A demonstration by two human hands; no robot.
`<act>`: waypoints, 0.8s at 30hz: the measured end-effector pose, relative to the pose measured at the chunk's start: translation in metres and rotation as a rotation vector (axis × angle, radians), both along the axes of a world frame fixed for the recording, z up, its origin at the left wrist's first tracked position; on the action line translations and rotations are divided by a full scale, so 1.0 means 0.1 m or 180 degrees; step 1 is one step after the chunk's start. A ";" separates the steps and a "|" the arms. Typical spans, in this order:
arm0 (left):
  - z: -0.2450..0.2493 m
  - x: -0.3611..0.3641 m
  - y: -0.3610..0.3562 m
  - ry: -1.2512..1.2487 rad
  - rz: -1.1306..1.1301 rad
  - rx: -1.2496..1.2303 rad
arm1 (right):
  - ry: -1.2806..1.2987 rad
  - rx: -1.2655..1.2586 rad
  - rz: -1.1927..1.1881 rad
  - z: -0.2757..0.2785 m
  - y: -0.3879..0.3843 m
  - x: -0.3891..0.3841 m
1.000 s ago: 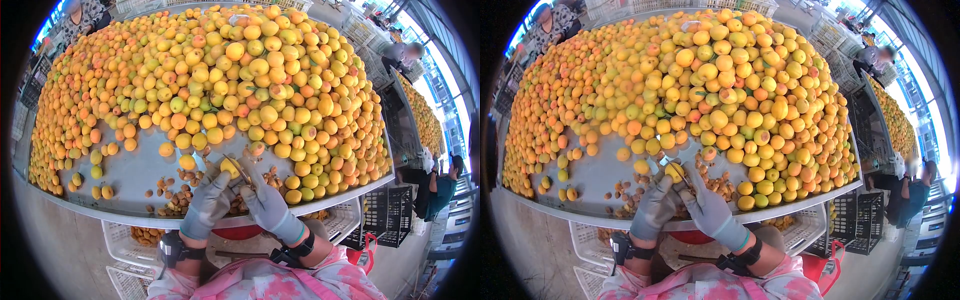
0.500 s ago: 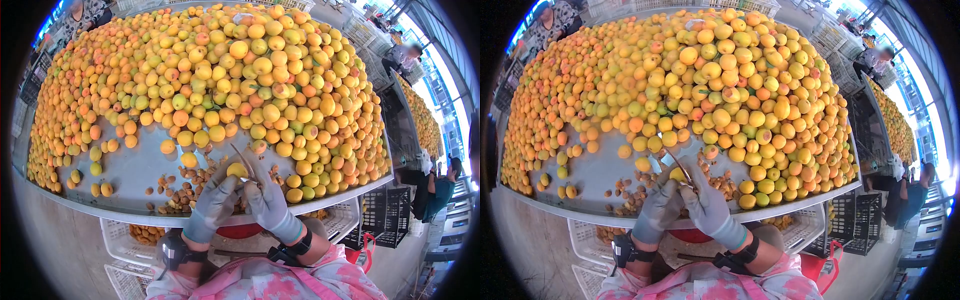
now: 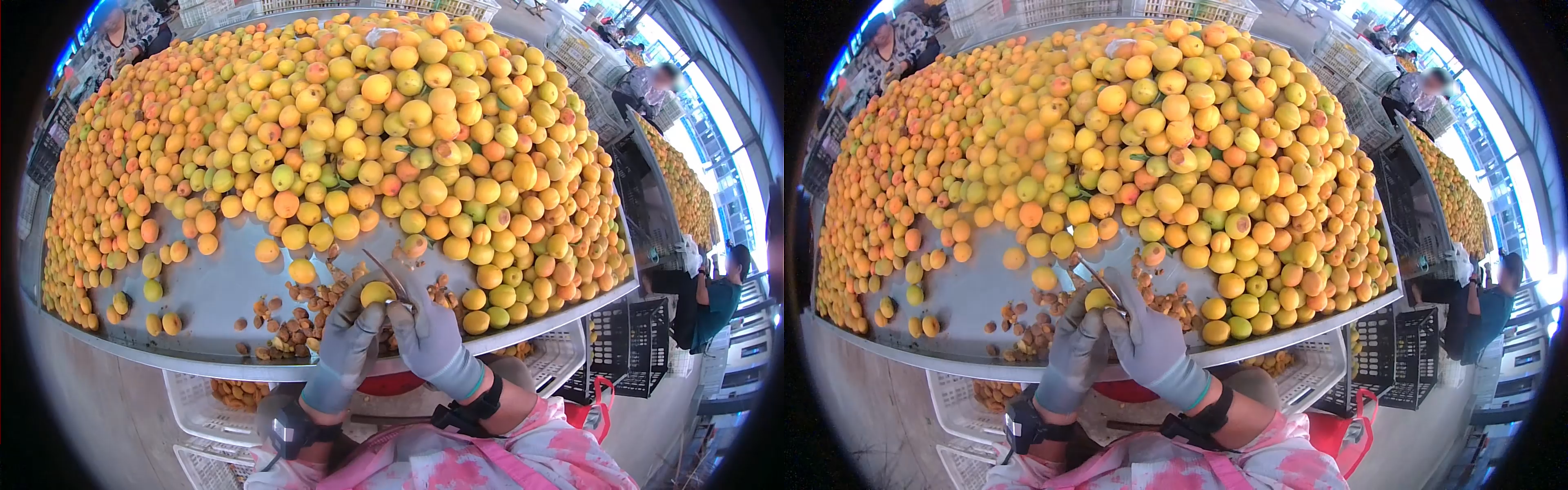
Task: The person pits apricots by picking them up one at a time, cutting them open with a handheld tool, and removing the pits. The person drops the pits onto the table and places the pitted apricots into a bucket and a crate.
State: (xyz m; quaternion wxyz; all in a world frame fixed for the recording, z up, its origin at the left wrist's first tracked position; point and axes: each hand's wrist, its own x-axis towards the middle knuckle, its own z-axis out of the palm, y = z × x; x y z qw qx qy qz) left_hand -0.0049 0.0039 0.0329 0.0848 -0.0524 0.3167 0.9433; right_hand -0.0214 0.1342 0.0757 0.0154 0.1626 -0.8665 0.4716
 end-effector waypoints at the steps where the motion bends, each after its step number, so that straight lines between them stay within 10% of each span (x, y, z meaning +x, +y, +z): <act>1: 0.00 0.00 0.00 0.0088 0.0108 -0.0137 | 0.0091 0.0051 0.0002 -0.03 -0.01 0.00; 21: 0.00 -0.07 -0.03 -0.0009 0.0128 -0.0593 | -0.1480 -0.1850 -0.0194 -0.07 0.03 -0.04; 24: -0.07 -0.08 -0.04 0.0103 0.0042 -0.0451 | -0.3259 -0.2599 0.0133 0.05 0.19 -0.10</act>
